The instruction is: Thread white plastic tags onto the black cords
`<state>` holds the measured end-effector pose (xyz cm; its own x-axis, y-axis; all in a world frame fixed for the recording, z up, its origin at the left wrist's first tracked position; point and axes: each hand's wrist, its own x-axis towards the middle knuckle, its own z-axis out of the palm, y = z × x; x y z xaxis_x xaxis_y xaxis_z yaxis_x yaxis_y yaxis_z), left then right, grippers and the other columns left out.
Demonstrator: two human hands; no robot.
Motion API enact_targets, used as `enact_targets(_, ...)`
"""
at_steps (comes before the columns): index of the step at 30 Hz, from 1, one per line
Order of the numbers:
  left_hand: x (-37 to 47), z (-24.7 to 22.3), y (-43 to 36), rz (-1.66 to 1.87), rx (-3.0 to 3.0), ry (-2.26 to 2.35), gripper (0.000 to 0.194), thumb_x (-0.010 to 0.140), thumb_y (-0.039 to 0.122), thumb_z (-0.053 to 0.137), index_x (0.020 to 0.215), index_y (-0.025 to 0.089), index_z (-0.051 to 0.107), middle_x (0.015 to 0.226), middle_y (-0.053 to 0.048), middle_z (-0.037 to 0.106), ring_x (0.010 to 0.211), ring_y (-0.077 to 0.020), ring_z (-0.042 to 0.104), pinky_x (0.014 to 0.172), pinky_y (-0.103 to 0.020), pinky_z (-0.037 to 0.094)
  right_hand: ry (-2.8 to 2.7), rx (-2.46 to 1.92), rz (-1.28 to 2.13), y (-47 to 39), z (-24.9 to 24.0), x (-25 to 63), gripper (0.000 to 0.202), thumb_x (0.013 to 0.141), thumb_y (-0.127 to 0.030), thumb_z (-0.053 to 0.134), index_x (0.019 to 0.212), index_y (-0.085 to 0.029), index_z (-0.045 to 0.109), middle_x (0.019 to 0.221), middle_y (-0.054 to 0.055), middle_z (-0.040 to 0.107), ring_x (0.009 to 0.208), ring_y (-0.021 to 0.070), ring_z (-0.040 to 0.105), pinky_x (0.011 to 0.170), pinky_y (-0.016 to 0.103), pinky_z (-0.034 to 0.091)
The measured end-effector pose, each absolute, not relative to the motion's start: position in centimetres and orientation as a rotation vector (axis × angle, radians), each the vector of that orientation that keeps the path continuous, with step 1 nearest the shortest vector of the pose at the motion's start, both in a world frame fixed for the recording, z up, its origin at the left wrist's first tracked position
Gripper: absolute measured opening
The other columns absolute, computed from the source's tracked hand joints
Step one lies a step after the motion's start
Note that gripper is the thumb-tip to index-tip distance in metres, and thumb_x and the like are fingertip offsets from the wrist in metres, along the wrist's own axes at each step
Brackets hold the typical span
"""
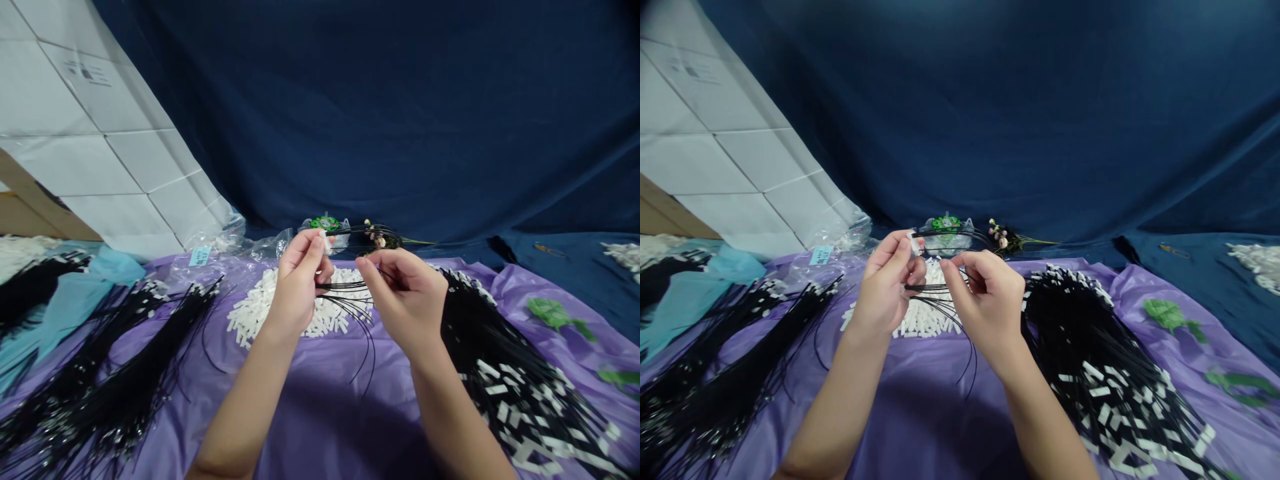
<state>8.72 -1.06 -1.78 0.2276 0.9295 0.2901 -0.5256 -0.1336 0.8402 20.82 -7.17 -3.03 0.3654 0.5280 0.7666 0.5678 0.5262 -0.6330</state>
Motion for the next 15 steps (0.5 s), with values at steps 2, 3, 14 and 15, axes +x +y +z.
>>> enact_targets(2, 8.74, -1.84, -1.06, 1.35, 1.11, 0.487, 0.012, 0.086, 0.032, 0.065, 0.089, 0.02, 0.063, 0.09, 0.001, 0.061, 0.046, 0.0005, 0.041, 0.041, -0.014, 0.028, -1.259, -1.093, -0.027, -7.14, -3.04, 20.79, 0.011, 0.084, -0.021, 0.068, 0.074, -0.016, 0.064, 0.058, -0.006, 0.038, 0.054, 0.0064, 0.034, 0.051, 0.024, 0.028)
enact_targets(3, 8.75, -1.85, -1.08, 1.351, 1.118, 0.487, 0.012, 0.086, 0.032, 0.064, 0.089, 0.021, 0.064, 0.09, 0.001, 0.061, 0.046, 0.0006, 0.041, 0.041, -0.014, 0.028, -1.254, -1.094, -0.024, -7.13, -3.03, 20.79, 0.011, 0.084, -0.021, 0.068, 0.074, -0.016, 0.064, 0.058, -0.006, 0.038, 0.054, 0.0063, 0.034, 0.051, 0.024, 0.028)
enact_targets(14, 8.86, -2.04, -1.14, 1.4, 1.234, 0.53, 0.014, 0.087, 0.035, 0.063, 0.091, 0.022, 0.063, 0.069, 0.003, 0.052, 0.045, -0.0031, 0.037, 0.042, -0.017, 0.03, -1.252, -1.132, 0.035, -7.2, -2.91, 20.84, 0.013, 0.084, -0.023, 0.067, 0.074, -0.016, 0.063, 0.057, -0.006, 0.04, 0.053, 0.0061, 0.035, 0.05, 0.022, 0.03)
enact_targets(15, 8.84, -2.14, -1.12, 1.406, 1.275, 0.537, 0.015, 0.087, 0.036, 0.064, 0.092, 0.022, 0.063, 0.065, 0.004, 0.049, 0.046, -0.0038, 0.037, 0.043, -0.017, 0.03, -1.246, -1.132, 0.085, -7.21, -2.87, 20.86, 0.013, 0.085, -0.023, 0.066, 0.075, -0.016, 0.063, 0.058, -0.005, 0.043, 0.052, 0.0059, 0.035, 0.049, 0.022, 0.03)
